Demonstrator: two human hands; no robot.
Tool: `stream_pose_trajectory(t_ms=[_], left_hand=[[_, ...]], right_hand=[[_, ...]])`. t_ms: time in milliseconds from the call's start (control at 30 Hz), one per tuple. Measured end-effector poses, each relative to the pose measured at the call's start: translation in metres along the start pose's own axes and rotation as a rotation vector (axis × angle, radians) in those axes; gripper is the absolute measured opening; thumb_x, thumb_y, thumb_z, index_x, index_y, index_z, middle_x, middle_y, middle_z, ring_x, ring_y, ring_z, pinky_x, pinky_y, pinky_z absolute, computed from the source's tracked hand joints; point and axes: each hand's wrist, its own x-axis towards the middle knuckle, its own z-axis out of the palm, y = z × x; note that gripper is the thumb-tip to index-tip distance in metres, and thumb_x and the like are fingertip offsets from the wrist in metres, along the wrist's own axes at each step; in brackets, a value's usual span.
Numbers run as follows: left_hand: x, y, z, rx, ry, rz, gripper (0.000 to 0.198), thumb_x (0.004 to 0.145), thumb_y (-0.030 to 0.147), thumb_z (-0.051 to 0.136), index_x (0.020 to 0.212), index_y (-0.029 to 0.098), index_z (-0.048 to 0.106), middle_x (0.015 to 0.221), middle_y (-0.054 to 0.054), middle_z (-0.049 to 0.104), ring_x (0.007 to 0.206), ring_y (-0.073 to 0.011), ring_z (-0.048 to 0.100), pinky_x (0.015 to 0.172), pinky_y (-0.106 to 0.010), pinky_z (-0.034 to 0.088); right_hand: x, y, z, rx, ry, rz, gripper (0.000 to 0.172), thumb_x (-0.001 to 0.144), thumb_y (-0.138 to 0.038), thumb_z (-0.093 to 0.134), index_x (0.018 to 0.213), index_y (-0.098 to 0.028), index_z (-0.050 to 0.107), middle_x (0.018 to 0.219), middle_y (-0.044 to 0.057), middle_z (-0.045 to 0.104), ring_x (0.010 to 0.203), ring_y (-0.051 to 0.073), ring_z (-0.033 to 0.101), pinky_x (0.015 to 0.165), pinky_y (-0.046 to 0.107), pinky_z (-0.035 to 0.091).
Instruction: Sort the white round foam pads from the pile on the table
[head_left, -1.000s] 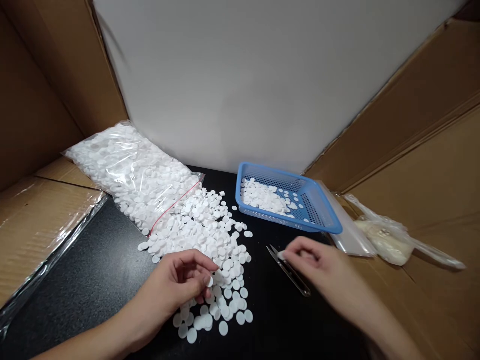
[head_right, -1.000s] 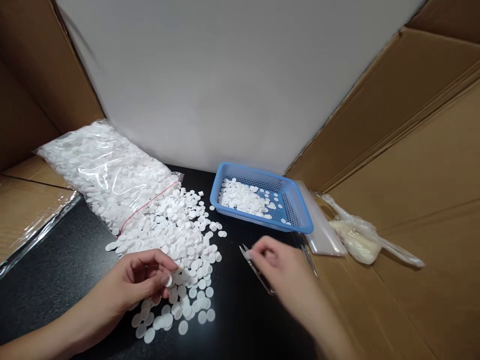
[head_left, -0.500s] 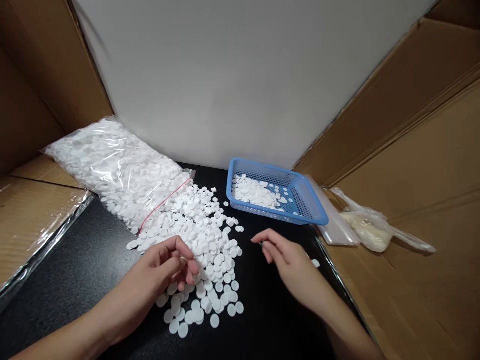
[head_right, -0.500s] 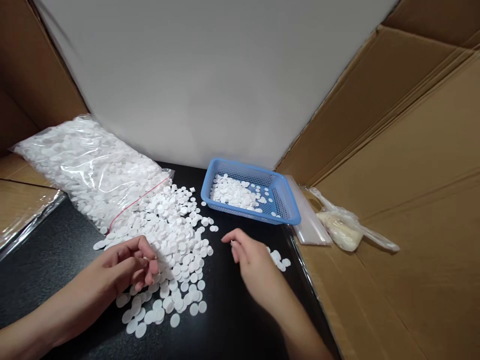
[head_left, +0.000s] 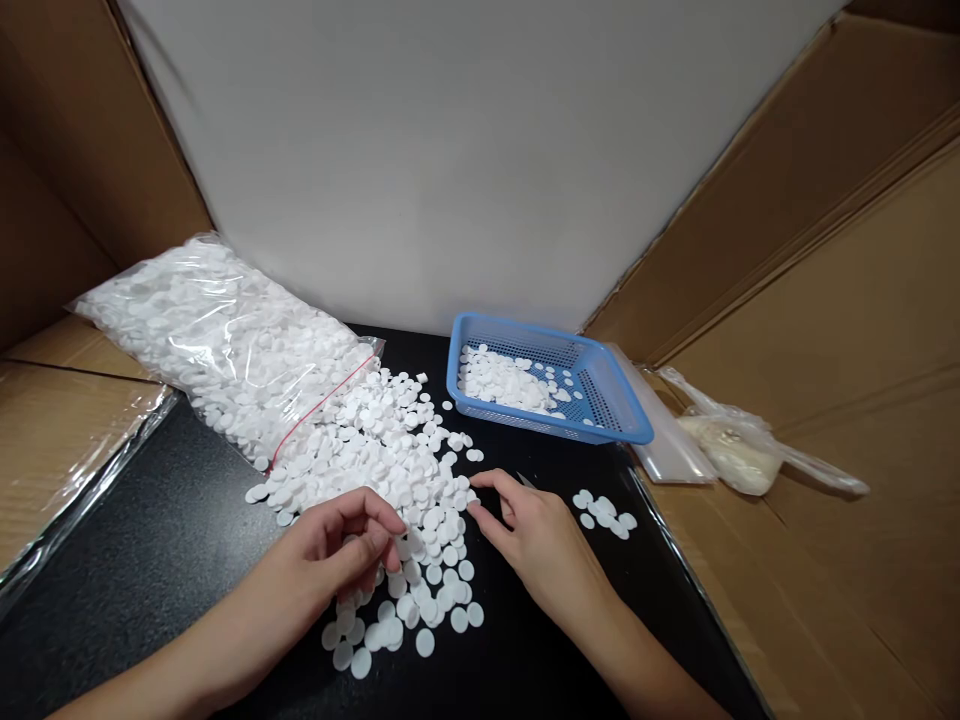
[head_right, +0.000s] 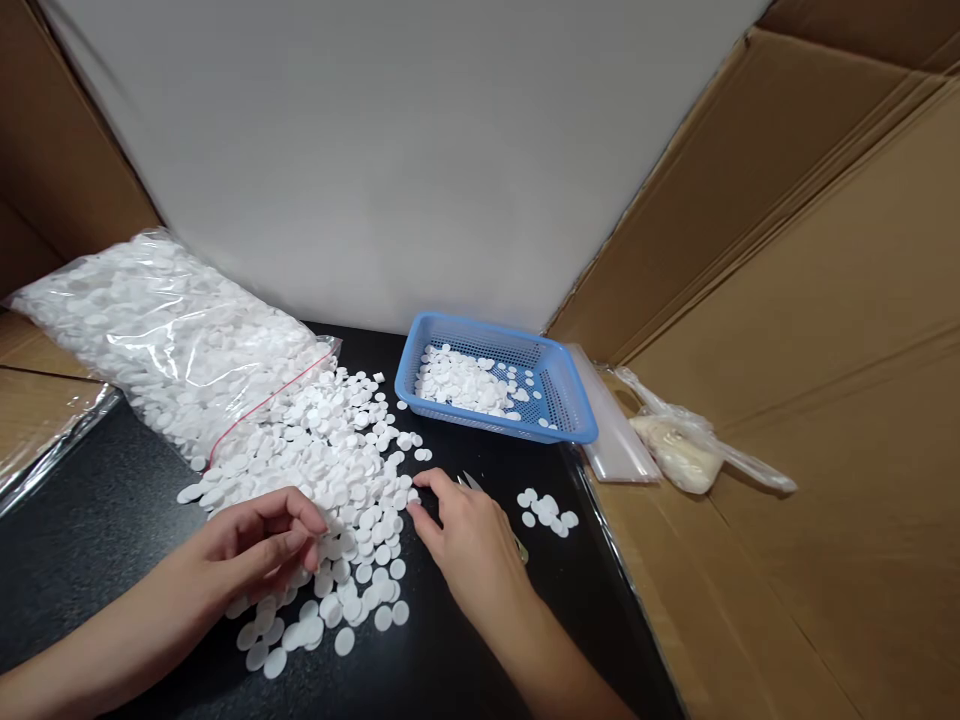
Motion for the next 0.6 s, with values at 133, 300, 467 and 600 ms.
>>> stream_pose_trajectory(t_ms=[133,300,467,600], left_hand=[[0.0,0.001,0.0,-0.015,-0.007,0.008,0.036,0.088,0.056,0.067,0.095,0.021,0.064,0.079,0.002,0.066,0.066,-0.0116,0.044,0.06,-0.021,0.034],[-0.002,0.002,0.003,-0.054,-0.016,-0.002,0.035,0.087,0.053,0.07,0.099,0.02,0.066,0.087,0.0,0.071,0.07,-0.0121,0.053,0.063,-0.021,0.04],[-0.004,0.002,0.017,-0.103,-0.059,-0.004,0.051,0.084,0.054,0.073,0.119,0.018,0.068,0.099,-0.006,0.075,0.083,-0.017,0.063,0.077,-0.027,0.049],[-0.003,0.001,0.022,-0.225,-0.108,-0.042,0.044,0.08,0.05,0.079,0.105,0.014,0.077,0.088,-0.007,0.077,0.08,-0.016,0.067,0.076,-0.025,0.052]], right_hand=[[0.004,0.001,-0.004,0.021,-0.052,0.018,0.006,0.085,-0.029,0.065,0.08,-0.025,0.067,0.051,-0.008,0.032,0.048,0.015,0.034,0.052,0.028,0.025],[-0.001,-0.006,-0.015,0.216,-0.156,0.115,0.013,0.079,-0.029,0.068,0.07,-0.022,0.061,0.049,-0.011,0.027,0.049,0.011,0.028,0.052,0.025,0.027],[-0.019,-0.029,-0.007,0.537,-0.323,0.144,0.017,0.077,-0.036,0.072,0.076,-0.019,0.071,0.049,-0.011,0.024,0.047,0.009,0.022,0.046,0.023,0.02],[-0.03,-0.034,0.011,0.476,-0.163,-0.107,0.013,0.084,-0.027,0.07,0.079,-0.02,0.079,0.052,-0.005,0.051,0.046,0.01,0.041,0.046,0.023,0.032]])
